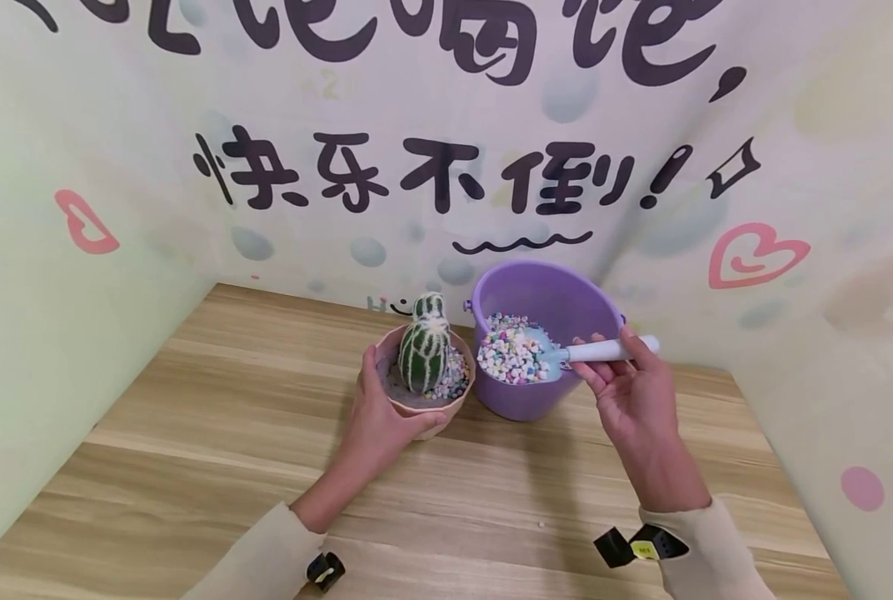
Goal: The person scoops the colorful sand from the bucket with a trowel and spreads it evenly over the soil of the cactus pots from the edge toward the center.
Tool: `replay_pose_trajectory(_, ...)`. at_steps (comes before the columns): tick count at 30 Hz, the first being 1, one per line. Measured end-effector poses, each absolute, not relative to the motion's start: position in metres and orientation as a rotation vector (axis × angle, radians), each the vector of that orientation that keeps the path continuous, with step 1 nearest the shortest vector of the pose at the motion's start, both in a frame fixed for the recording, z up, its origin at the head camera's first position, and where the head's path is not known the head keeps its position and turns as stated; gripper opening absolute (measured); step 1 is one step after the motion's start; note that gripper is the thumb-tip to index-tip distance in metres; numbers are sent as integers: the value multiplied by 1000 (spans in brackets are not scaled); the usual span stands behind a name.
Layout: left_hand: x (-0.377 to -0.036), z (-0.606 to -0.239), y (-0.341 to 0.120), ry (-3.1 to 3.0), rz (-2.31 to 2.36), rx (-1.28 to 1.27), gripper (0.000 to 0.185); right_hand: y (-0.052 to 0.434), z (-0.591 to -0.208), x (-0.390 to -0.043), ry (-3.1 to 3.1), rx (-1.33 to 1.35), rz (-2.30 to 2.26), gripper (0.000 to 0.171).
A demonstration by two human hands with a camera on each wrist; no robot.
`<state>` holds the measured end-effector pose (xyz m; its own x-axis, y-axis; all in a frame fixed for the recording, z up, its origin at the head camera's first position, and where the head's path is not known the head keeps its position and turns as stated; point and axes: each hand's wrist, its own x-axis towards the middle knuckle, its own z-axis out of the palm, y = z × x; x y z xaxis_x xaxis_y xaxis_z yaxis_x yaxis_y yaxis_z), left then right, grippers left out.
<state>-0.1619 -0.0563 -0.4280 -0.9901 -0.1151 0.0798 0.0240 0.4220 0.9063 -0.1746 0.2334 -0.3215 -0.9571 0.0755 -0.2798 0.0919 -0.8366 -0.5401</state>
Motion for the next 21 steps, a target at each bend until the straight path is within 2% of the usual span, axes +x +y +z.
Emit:
replay_pose_trajectory(7, -160, -429, -54, -2548, -1594, 98, 137, 225, -325, -165, 900, 505, -3010, 46)
replay_pose_trajectory(14, -159, -430, -52, -2552, -1544, 109, 137, 216, -328, -159, 927, 542, -3041, 33)
replay_pose_trajectory(21, -158, -432, -52, -2495, -1544, 67, 132, 210, -333, -154, 978, 504, -3064, 33)
